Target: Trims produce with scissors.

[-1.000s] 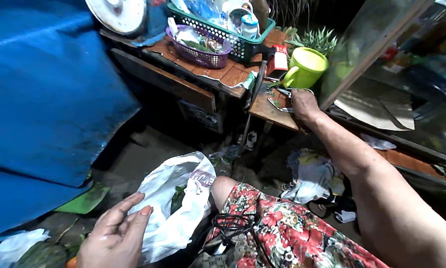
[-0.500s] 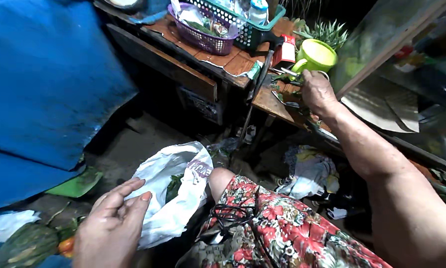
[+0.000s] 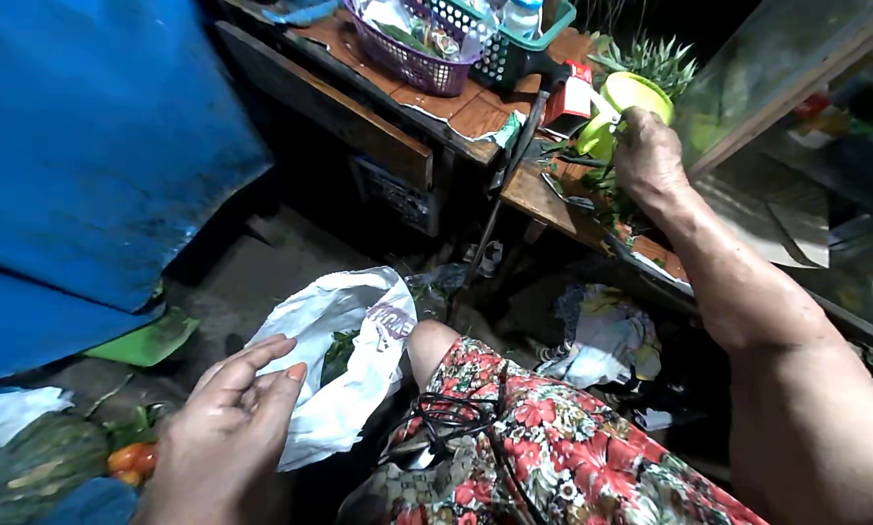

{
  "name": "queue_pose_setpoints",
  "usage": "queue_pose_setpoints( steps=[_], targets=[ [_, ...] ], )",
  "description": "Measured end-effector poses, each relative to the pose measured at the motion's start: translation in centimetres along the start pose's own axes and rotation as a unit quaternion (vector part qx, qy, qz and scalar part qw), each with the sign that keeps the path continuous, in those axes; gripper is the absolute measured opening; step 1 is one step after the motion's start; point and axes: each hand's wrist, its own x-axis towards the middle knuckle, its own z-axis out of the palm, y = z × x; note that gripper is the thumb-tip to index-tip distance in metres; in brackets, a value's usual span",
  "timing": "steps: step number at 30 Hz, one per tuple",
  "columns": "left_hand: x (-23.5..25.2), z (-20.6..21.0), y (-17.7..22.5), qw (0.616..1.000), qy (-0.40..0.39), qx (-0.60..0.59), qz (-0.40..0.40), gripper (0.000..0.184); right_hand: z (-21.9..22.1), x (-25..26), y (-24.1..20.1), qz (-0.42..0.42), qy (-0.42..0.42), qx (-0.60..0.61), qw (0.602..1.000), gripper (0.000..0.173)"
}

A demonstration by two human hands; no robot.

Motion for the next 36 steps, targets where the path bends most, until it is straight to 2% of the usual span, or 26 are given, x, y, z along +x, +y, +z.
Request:
queue_pose_setpoints(
  steps=[5, 16, 22, 25, 28, 31, 33, 36],
  targets=[
    [0.0, 0.3, 0.3, 1.0, -0.003, 0.007, -0.019, 0.039, -0.3, 0.6, 0.8, -0.023, 0.075, 0.047, 0.996, 0.035],
    [0.0, 0.7, 0.4, 0.999, -0.01, -0.001, -0.033, 0.038, -0.5, 1.1, 1.3, -0.037, 0.113, 0.083, 0.989, 0.039],
    [-0.1, 1.1, 0.8, 0.999, -0.017, 0.016, -0.046, 0.037, -0.8, 1.2, 0.8, -0.067, 0.149, 0.168, 0.972, 0.04],
    [-0.2, 1.7, 1.5, 0.998, -0.016, 0.025, -0.047, 0.035, -1.4, 0.7, -0.9, -0.081, 0.154, 0.239, 0.955, 0.039],
    [-0.3, 2.4, 1.7, 0.999, -0.022, 0.033, -0.027, 0.033, -2.0, -0.3, -3.8, -0.099, 0.139, 0.381, 0.909, 0.036],
    [-0.2, 3.1, 2.2, 0.997, -0.04, 0.031, -0.049, 0.029, -2.0, -2.2, -7.5, -0.109, 0.086, 0.52, 0.843, 0.034],
    [-0.1, 3.5, 2.3, 0.998, -0.043, 0.012, -0.051, 0.029, -1.6, -4.0, -10.3, -0.083, 0.018, 0.612, 0.786, 0.032],
    [0.0, 3.7, 3.0, 0.995, -0.06, -0.032, -0.066, 0.04, -0.1, -7.6, -14.6, 0.003, -0.103, 0.705, 0.701, 0.032]
  ],
)
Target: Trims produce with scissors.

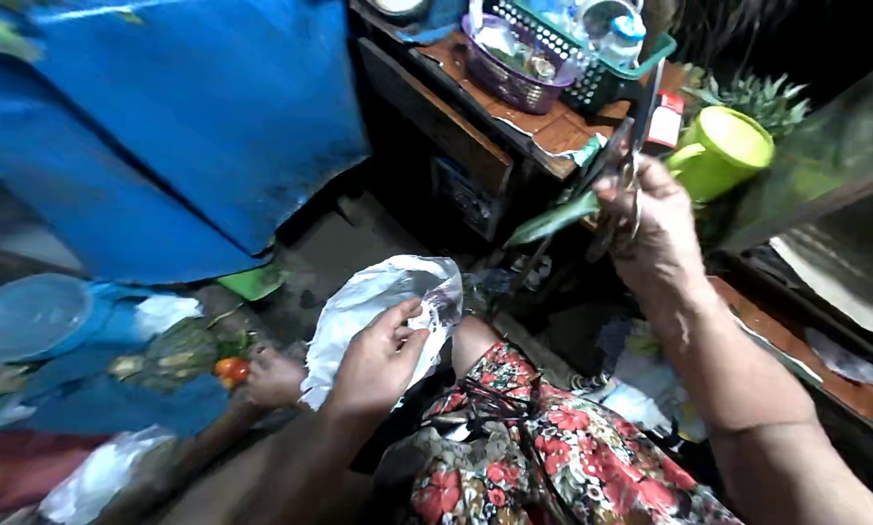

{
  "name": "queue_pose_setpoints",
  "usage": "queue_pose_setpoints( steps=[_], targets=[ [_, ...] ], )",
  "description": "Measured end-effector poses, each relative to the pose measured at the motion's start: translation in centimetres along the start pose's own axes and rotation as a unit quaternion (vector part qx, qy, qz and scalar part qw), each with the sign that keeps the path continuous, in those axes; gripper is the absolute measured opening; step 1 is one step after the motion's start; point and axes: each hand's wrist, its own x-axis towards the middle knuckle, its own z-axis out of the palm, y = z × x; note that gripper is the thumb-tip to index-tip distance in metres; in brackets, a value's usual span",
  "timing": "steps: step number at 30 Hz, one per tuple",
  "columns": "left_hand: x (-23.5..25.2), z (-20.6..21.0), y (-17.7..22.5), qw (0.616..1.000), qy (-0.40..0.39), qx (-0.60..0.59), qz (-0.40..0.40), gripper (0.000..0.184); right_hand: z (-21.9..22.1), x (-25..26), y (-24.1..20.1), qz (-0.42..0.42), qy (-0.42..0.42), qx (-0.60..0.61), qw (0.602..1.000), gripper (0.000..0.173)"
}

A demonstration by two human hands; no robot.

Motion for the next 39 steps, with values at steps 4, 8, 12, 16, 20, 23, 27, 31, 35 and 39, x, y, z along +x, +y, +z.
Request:
queue_pose_setpoints(
  steps=[4, 8, 12, 16, 20, 23, 27, 31, 35, 39],
  targets=[
    [0.3, 0.9, 0.1, 0.999, 0.01, -0.045, 0.013, 0.061, 5.5, -3.4, 3.7, 0.222, -0.045, 0.187, 0.956, 0.033],
    [0.3, 1.1, -1.0, 0.987, 0.066, -0.065, 0.13, 0.063, 9.1, -5.9, 7.1, 0.357, -0.052, 0.3, 0.883, 0.031],
    [-0.1, 0.3, -1.1, 0.975, 0.084, -0.069, 0.195, 0.038, 10.8, -7.7, 8.6, 0.444, -0.058, 0.314, 0.837, 0.031],
    [0.0, 0.2, -1.7, 0.962, 0.048, -0.113, 0.242, 0.019, 11.1, -8.5, 8.8, 0.46, -0.071, 0.335, 0.819, 0.027],
    [-0.1, -0.6, -1.7, 0.961, 0.002, -0.092, 0.26, 0.034, 10.9, -8.4, 8.3, 0.453, -0.066, 0.321, 0.829, 0.026],
    [-0.1, -1.0, -1.7, 0.958, -0.035, -0.081, 0.272, 0.039, 10.6, -8.4, 8.2, 0.446, -0.074, 0.336, 0.826, 0.025],
    [0.0, -1.0, -1.9, 0.952, -0.033, -0.086, 0.291, 0.028, 10.4, -8.6, 8.2, 0.453, -0.083, 0.353, 0.814, 0.027],
    [0.1, -0.9, -2.1, 0.951, -0.013, -0.106, 0.289, 0.014, 10.5, -9.0, 8.3, 0.462, -0.102, 0.348, 0.809, 0.026],
    [-0.1, -0.3, -2.1, 0.957, 0.034, -0.109, 0.268, 0.011, 11.1, -9.5, 8.1, 0.474, -0.098, 0.33, 0.81, 0.026],
    [-0.5, -0.5, -1.5, 0.97, 0.079, -0.149, 0.174, 0.007, 11.2, -9.4, 9.1, 0.431, -0.088, 0.248, 0.863, 0.028]
  ],
)
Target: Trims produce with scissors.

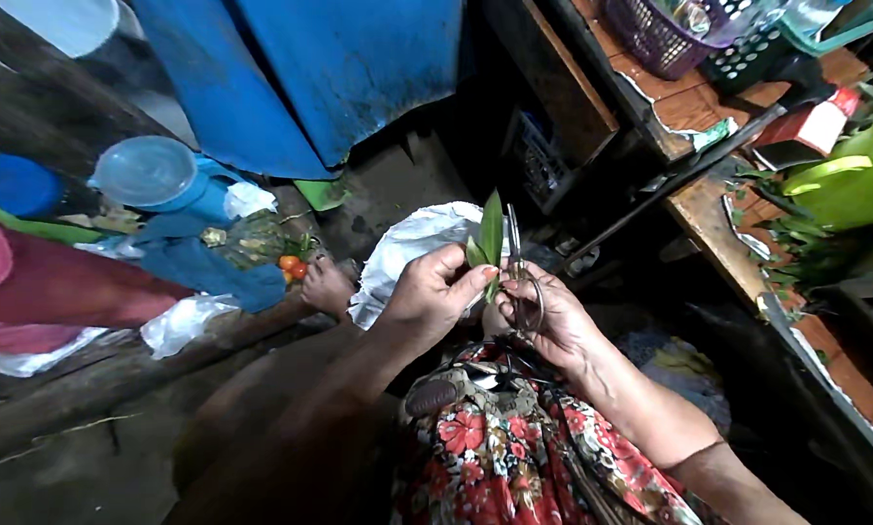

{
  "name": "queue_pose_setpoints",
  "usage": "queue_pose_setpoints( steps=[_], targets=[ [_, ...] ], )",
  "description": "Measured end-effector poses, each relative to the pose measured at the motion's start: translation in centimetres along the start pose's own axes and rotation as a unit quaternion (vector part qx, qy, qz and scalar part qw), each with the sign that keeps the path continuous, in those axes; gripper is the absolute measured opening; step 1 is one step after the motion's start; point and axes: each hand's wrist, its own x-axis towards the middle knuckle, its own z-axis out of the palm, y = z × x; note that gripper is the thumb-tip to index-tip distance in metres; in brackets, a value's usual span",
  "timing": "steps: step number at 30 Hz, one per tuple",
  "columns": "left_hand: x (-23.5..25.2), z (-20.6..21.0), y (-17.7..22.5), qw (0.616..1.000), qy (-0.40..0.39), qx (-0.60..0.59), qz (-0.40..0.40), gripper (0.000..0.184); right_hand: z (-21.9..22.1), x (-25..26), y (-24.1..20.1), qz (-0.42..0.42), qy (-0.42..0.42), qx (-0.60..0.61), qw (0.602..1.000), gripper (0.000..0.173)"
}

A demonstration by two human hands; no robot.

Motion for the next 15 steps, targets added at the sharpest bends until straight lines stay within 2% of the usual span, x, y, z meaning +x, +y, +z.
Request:
queue_pose_setpoints(
  steps=[3, 6, 15],
  targets=[
    [0.11, -0.44, -0.15, 0.999, 0.016, -0.01, -0.039, 0.006, -0.77, 0.6, 0.26, -0.086, 0.004, -0.073, 0.994, 0.03],
    [0.02, -0.62, 0.0, 0.997, -0.006, 0.0, -0.079, 0.012, -0.88, 0.66, 0.14, -0.178, -0.004, -0.133, 0.975, 0.033],
    [-0.05, -0.17, -0.16, 0.986, -0.065, 0.066, -0.137, 0.015, -0.24, 1.03, 0.83, -0.289, -0.034, -0.223, 0.93, 0.038]
  ],
)
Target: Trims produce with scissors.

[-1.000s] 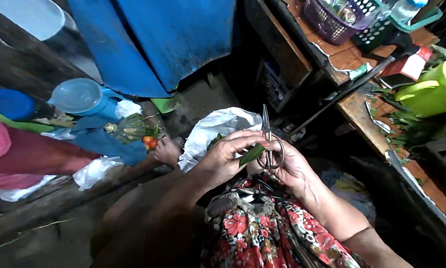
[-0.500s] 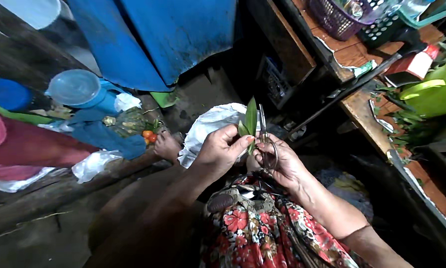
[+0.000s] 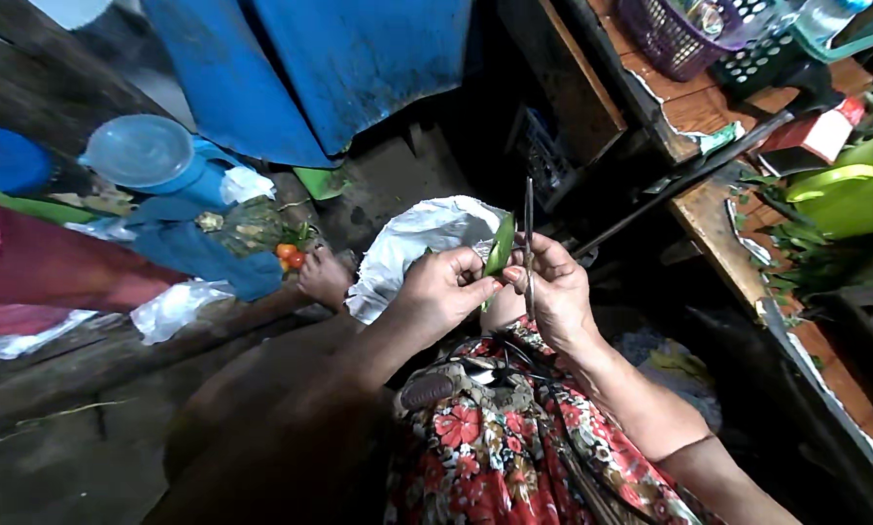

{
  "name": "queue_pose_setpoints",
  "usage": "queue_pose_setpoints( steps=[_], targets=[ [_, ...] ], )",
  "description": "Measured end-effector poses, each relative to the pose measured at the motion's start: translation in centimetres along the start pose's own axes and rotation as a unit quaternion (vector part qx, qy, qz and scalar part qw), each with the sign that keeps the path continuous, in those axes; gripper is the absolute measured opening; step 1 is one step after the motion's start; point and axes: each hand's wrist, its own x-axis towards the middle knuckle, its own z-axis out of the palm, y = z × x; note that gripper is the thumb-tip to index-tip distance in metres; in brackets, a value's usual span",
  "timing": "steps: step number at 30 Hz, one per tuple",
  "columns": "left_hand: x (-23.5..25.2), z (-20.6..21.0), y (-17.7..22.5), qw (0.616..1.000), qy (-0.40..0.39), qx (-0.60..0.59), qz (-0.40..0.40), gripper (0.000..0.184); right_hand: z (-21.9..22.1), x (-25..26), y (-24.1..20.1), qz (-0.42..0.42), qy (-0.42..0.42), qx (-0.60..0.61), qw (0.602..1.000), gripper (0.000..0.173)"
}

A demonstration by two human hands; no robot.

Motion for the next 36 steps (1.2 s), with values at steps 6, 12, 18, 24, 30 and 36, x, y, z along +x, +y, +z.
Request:
queue_pose_setpoints(
  steps=[6, 12, 18, 24, 30, 36],
  targets=[
    [-0.2, 0.2, -0.1, 1.0, -0.018, -0.002, -0.002, 0.017, 0.4, 0.3, 0.5, 0.003, 0.006, -0.057, 0.998, 0.038],
    [-0.2, 0.3, -0.6, 0.999, -0.016, -0.03, 0.01, 0.01, 0.5, 0.9, 0.8, 0.018, 0.001, -0.06, 0.998, 0.036],
    [0.1, -0.6, -0.5, 0.992, 0.053, -0.1, -0.049, 0.012, -0.3, 1.2, 1.8, 0.103, -0.042, -0.038, 0.993, 0.03],
    [-0.1, -1.8, -0.6, 0.98, 0.119, -0.13, -0.095, 0.011, -1.4, 0.6, 2.9, 0.171, -0.113, -0.119, 0.972, 0.036],
    [-0.1, -1.9, -0.5, 0.978, 0.107, -0.126, -0.13, 0.012, -1.4, 0.7, 3.4, 0.184, -0.13, -0.129, 0.966, 0.038],
    [-0.4, -1.9, -0.8, 0.98, 0.072, -0.114, -0.149, 0.012, -1.1, 1.2, 3.7, 0.202, -0.132, -0.128, 0.962, 0.036]
  ],
)
